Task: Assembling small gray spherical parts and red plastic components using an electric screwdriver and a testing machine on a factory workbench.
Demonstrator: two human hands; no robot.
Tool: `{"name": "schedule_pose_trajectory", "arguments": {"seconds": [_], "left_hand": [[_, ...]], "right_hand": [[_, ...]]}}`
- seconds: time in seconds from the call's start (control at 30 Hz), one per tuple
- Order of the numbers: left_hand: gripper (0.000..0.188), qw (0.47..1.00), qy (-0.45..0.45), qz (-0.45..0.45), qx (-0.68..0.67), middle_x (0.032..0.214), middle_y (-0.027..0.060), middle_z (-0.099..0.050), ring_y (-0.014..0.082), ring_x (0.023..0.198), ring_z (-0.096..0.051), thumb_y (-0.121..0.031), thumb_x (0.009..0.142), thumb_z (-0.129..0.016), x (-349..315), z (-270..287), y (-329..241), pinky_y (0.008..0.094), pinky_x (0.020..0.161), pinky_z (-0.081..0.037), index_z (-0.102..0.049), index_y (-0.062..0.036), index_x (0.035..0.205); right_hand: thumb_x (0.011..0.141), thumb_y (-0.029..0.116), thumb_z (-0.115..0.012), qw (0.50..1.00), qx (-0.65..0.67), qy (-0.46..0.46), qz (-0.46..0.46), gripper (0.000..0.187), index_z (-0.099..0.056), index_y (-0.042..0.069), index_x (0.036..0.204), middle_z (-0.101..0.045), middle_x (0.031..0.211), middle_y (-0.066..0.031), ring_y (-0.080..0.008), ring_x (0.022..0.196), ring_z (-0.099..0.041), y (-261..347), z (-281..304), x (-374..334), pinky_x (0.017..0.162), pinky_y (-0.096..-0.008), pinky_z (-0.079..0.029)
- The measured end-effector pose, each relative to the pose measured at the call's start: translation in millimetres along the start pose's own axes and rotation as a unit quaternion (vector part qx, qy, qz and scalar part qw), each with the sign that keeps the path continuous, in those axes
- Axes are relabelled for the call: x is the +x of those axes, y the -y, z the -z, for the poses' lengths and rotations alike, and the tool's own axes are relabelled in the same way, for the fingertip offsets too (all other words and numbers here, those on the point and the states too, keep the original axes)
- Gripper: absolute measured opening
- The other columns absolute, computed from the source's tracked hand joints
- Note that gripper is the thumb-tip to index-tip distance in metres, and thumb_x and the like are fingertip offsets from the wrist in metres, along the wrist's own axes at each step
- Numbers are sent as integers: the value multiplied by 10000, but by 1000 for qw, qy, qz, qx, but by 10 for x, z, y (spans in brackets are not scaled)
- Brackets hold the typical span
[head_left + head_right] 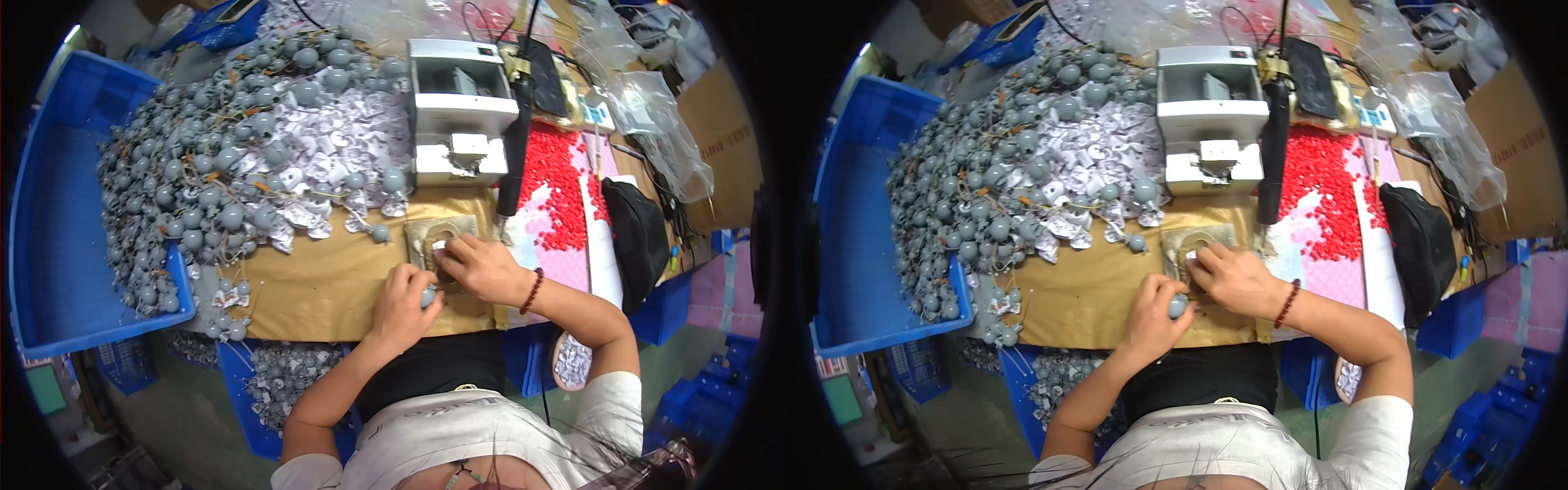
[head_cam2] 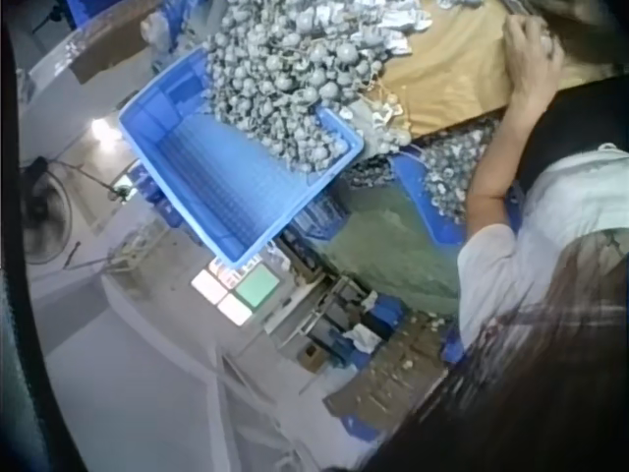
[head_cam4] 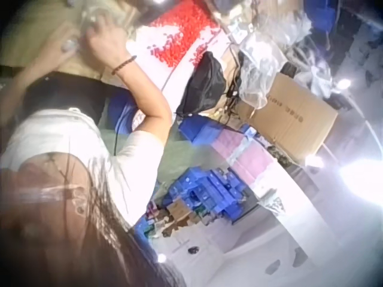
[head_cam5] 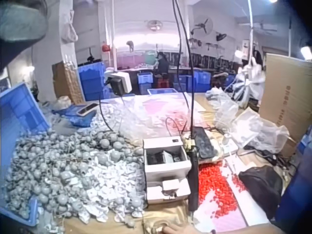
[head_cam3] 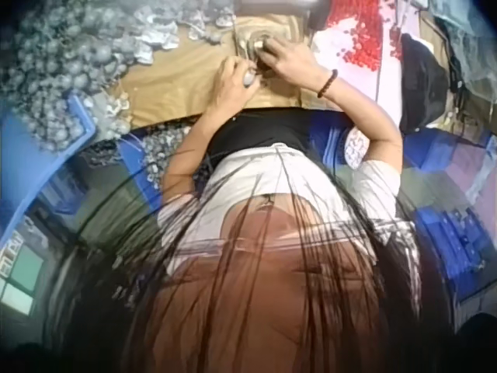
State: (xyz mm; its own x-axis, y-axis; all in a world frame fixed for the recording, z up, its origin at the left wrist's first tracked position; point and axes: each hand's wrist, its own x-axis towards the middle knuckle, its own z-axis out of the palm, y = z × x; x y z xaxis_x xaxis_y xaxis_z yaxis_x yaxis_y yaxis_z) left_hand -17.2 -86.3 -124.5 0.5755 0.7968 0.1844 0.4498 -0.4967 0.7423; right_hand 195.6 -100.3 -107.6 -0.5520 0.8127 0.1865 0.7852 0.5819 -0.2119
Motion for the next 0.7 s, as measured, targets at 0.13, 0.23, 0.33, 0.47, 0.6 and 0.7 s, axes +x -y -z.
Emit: {"name": "schedule_pose_trajectory", "arguments": {"seconds": [0.13,0.23,0.33,0.47,0.6,0.7], "left_hand": [[246,1000,7,0,17,988,133,-523,338,943,-551,-85,772,-733,13,47,-4,423,805,-478,-613,-44,983],[286,998,3,-1,60,1070,139,-541,339,1017,-538,-83,785,-704,23,84,-7,432,860,-462,-617,-55,1056],[400,989,-24,-41,140,1198,150,-550,327,1118,-527,-103,779,-695,69,11,-46,447,908,-444,-614,-70,1170],[525,971,-10,-86,223,1307,169,-539,309,1215,-503,-123,755,-689,106,-176,-74,462,943,-424,-593,-79,1269],[531,968,6,-99,230,1297,180,-558,306,1206,-519,-102,730,-686,133,-233,-50,439,926,-435,-602,-64,1253],[512,965,-9,-112,239,1280,182,-569,305,1178,-542,-75,722,-690,141,-275,16,425,887,-456,-616,-56,1228]], "right_hand": [[779,138,-593,1000,1,22,-5,440,-606,-26,1187,-546,977,-97,-232,895,-583,20,18,-38,662,-314,-539],[781,136,-595,999,-3,23,-29,462,-597,-37,1209,-540,1049,-112,-243,943,-579,69,1,-74,725,-327,-533],[785,119,-590,999,-22,8,-34,456,-602,-44,1210,-537,1143,-140,-282,1048,-564,123,-36,-128,880,-408,-501],[726,-16,-607,989,122,-55,-61,470,-645,39,1192,-560,1212,-151,-338,1174,-523,-2,-86,-230,1018,-467,-420],[820,-33,-617,915,283,-158,-241,446,-626,64,1255,-605,1241,-166,-343,1172,-567,-274,93,-589,1000,-408,-457],[846,-36,-626,932,259,-115,-227,461,-562,32,1297,-592,1290,-162,-331,1246,-538,-283,241,-673,1060,-405,-417]]}}
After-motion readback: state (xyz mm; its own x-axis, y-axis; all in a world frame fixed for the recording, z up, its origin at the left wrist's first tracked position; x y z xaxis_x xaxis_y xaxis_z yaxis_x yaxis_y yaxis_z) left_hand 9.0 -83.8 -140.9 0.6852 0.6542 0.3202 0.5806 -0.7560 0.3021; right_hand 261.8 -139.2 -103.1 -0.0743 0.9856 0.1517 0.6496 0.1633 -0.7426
